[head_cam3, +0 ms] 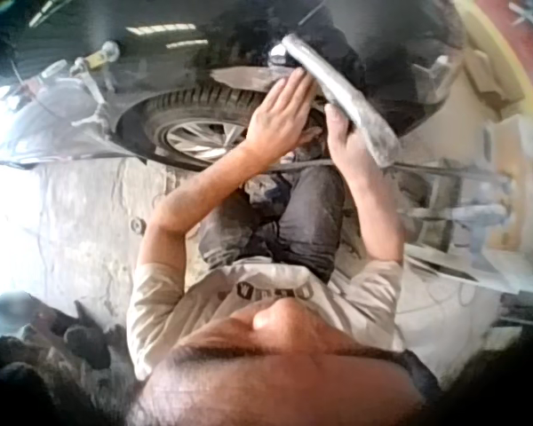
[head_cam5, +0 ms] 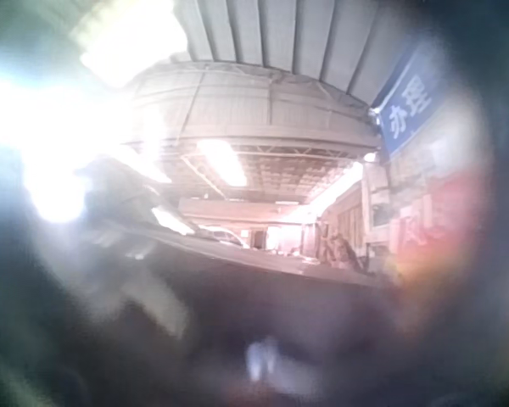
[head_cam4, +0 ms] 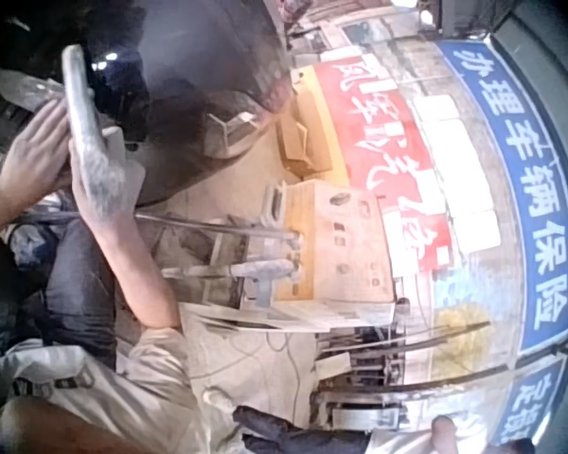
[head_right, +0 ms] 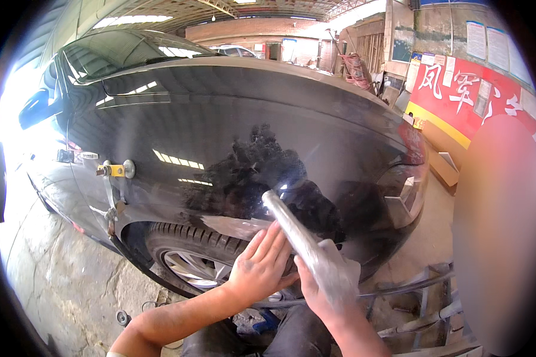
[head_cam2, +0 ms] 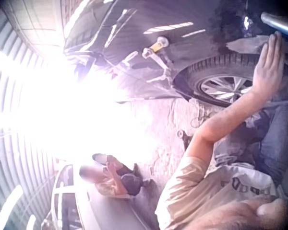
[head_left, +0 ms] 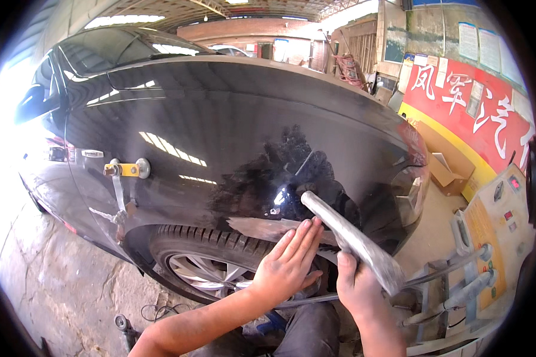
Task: The person uses a hammer and a metal dolly to tap and flatten a dent on the rear quarter panel of a black car. They repeatedly tap the dolly against the panel while holding it in place with their other hand, working around the wheel arch.
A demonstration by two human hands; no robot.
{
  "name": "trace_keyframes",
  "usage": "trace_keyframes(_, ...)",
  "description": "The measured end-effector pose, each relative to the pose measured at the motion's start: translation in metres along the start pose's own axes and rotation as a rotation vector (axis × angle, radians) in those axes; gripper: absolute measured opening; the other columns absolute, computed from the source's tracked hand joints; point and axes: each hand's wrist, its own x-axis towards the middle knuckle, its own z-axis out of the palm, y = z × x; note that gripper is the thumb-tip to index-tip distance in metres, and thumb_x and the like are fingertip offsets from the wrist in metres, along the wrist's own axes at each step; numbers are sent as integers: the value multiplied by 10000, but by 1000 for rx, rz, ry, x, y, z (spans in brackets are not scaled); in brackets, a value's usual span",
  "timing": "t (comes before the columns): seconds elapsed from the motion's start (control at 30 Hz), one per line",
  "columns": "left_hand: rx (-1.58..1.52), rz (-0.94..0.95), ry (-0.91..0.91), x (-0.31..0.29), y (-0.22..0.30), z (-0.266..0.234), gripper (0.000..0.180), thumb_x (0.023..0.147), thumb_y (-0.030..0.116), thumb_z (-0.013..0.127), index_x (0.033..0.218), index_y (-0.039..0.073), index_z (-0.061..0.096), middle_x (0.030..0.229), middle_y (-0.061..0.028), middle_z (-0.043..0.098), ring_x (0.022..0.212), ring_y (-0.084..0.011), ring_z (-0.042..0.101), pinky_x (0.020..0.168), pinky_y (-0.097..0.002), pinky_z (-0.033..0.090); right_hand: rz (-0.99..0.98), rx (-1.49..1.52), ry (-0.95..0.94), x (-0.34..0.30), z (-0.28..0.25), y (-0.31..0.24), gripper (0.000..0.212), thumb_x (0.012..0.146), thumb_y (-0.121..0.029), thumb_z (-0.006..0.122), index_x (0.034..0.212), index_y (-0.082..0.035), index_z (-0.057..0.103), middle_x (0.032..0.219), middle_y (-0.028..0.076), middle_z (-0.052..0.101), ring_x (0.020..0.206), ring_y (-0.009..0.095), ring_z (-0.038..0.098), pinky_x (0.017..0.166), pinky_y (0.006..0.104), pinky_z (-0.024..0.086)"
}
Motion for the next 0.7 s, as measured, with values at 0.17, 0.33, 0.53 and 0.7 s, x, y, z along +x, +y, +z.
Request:
trace_keyframes(0.17,-15,8,-56,-5,1,1,828,807,527,617,1405,-20,449,1503,-147,395,1441,-257,299,1176,-380,221,65,-11,-67,9,8,-3,220,847,-227,743,820,-59,603,686,91,633,583,257,663,531,316,523)
trace_keyframes(0.33,-31,29,-50,-2,-1,-3,799,804,508,628,1382,-22,475,1487,-158,410,1437,-270,304,1173,-387,230,6,-35,-58,7,2,-12,222,853,-247,730,798,-70,608,686,63,627,589,225,670,537,310,533)
trace_keyframes(0.53,-34,53,-1,-2,-2,-3,761,793,493,641,1334,-28,513,1408,-168,496,1397,-300,369,1164,-409,260,-19,0,-66,14,5,-14,226,857,-246,733,812,-68,601,706,63,653,627,216,694,559,290,537)
trace_keyframes(0.7,-33,41,-46,-5,1,0,776,787,483,657,1350,-28,503,1432,-170,469,1405,-282,356,1164,-401,260,-72,-82,-105,17,10,-11,224,870,-239,717,830,-39,623,720,80,659,648,217,698,571,293,542)
